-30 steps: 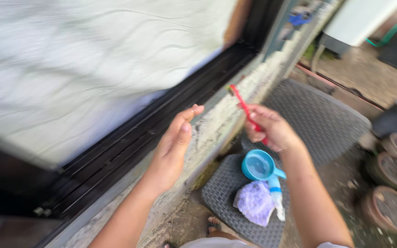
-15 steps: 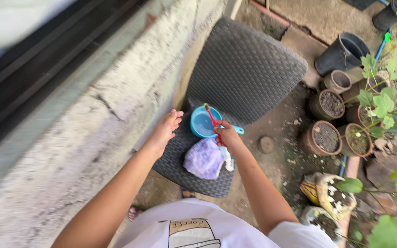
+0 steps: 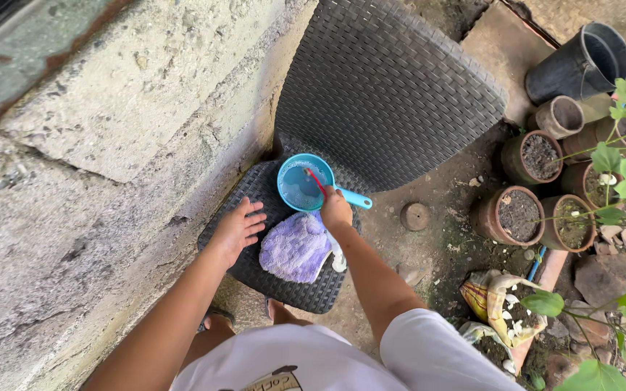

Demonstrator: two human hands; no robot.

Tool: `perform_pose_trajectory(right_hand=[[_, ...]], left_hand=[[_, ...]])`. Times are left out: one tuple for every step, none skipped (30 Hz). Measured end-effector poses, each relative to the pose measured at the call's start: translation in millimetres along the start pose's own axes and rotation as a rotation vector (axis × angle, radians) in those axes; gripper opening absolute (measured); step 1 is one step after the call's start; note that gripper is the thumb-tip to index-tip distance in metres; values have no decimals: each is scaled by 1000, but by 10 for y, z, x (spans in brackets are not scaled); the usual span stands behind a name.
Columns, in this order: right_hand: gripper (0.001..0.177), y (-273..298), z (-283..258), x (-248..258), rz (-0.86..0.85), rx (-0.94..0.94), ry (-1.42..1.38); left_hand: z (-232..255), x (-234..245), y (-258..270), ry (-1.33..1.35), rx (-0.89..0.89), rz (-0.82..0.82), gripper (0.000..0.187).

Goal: The person cleans a window frame by dipping a toothbrush into a bowl of water and scrubbing the black metal tracks.

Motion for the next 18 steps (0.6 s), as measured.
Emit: perform_pose_trajectory(right_hand=[[37,-23,-50,-20,3,4,36],[37,-36,-94,-38,1,9,35],[40,0,-146,-72,-3,44,37],[45,35,-183,-99,-7,78,39],[45,5,-201,-103,-5,84,37],[46,-16,-227,-153,-77,110,30],[47,39,-225,-217,-158,131,25],[47,90,-214,-230,-165,130,24],[43,116,-204,-183,-96,115,22],[39,149,-206,-130,-28,100,19],[39,161,-233,-104,-25,102,18],[39,186,-262,-90,-45,105,69],[39,240,-280,-79,-70,107,122],[39,283,-297,-40,-71,107,122],[39,300,-319,-20,-122,108,161],[39,322,-345,-7,-173,108,200],[39,404,-345,18,-176,105,200],[36,483,-324,88,-81,78,147]], left_hand=[[-8,-11,-37,3,-2,4,72],[-26,-19,-68,7,15,12,73],[-68,-14,-66,11,36,22,74],[-106,-15,-51,14,39,27,74],[-101,-17,-67,16,40,43,73],[-87,-16,-84,19,42,58,73],[-103,-17,-76,21,47,62,73],[-94,-27,-75,23,29,43,73],[-83,-41,-72,26,7,24,73],[-108,-52,-51,29,8,28,73],[-120,-65,-51,36,30,41,72],[-126,-70,-53,44,52,55,72],[-144,-76,-42,45,53,56,72],[-161,-81,-32,41,54,52,72],[-150,-79,-39,35,52,47,71],[-134,-72,-51,33,50,47,71],[-150,-75,-41,28,36,41,71],[-173,-80,-31,24,22,35,71]])
Point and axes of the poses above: each hand's wrist, its own y-axis away from the middle knuckle, its own x-axis out of the back of the hand, z = x × y, the point moved 6 cm from there along -y, towards the middle knuckle, and after that the axes turned 2 degrees about z, right-handed, at the moved point
